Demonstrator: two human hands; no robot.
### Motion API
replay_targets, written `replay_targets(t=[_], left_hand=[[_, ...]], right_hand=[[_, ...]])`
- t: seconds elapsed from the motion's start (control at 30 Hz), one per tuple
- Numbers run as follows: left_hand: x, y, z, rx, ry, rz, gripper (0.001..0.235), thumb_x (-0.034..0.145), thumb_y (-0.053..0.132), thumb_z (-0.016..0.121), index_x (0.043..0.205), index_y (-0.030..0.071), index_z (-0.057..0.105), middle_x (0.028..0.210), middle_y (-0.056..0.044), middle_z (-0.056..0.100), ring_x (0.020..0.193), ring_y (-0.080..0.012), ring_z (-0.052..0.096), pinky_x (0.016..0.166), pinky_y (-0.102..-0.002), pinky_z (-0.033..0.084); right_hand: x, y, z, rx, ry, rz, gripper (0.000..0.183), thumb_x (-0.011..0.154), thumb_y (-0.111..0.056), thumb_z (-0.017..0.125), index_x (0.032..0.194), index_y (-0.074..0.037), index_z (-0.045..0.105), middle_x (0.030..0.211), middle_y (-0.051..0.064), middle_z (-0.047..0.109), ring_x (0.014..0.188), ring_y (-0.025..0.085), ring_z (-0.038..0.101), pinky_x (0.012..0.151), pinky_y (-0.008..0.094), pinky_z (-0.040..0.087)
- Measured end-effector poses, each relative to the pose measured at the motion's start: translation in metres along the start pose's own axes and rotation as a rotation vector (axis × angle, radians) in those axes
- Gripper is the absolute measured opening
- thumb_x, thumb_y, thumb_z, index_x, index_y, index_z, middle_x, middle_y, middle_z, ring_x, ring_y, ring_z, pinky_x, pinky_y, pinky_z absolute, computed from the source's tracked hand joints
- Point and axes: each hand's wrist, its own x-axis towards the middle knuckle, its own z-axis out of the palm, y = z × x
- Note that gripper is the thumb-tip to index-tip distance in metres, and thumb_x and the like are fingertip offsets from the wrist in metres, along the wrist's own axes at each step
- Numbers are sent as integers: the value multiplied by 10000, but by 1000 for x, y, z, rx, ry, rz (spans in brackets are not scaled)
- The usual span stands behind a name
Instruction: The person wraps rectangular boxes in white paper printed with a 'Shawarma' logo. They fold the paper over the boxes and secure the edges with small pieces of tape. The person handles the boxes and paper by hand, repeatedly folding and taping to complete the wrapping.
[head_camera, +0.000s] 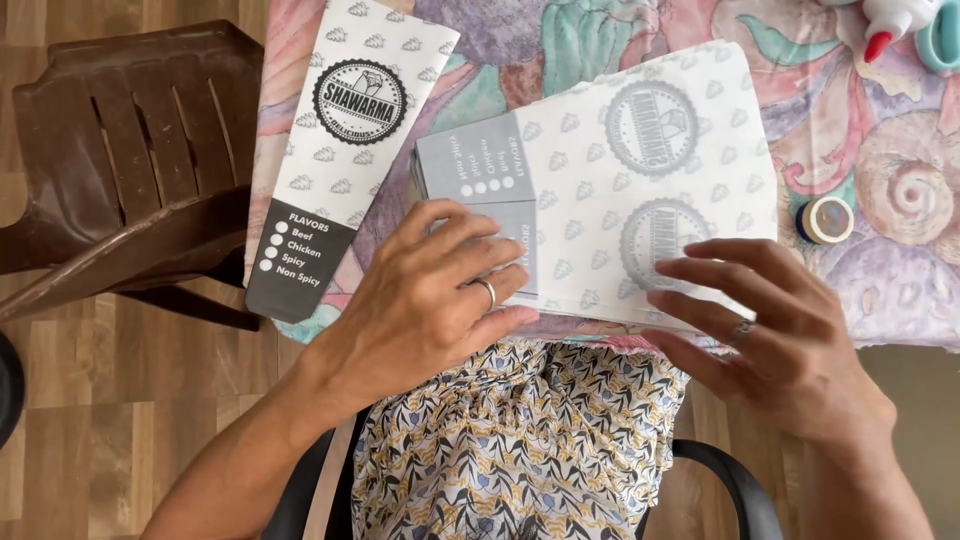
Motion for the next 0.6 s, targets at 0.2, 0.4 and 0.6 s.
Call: replay_targets(t=[0.2,0.4,0.6], left_hand=[[-2,-2,8,25,-12,8,301,852,240,932,933,2,767,1070,-113,731,1035,-311,630,924,-471,484],[0,-2,7,34,6,26,319,883,263,915,912,-11,755,1063,-113,711,1003,-310,623,921,-472,482],[-1,-3,9,41,25,33,288,897,243,905,889,-2,755,1056,-100,704,998,-305,623,920,-460,476]], right_hand=[[5,2,3,-11,-20,-56,220,873,-165,824,1011,-12,745,1122,170,737,1008,366,724,884,435,617],[-2,0,5,-170,-30,-147,221,913,-162,825,1061,-30,726,1157,159,757,1038,357,755,827,411,613],[0,2,4,-104,-16,-154,176,927,-59,764,1084,13,733,1160,163,759,1046,369,760,889,435,624]])
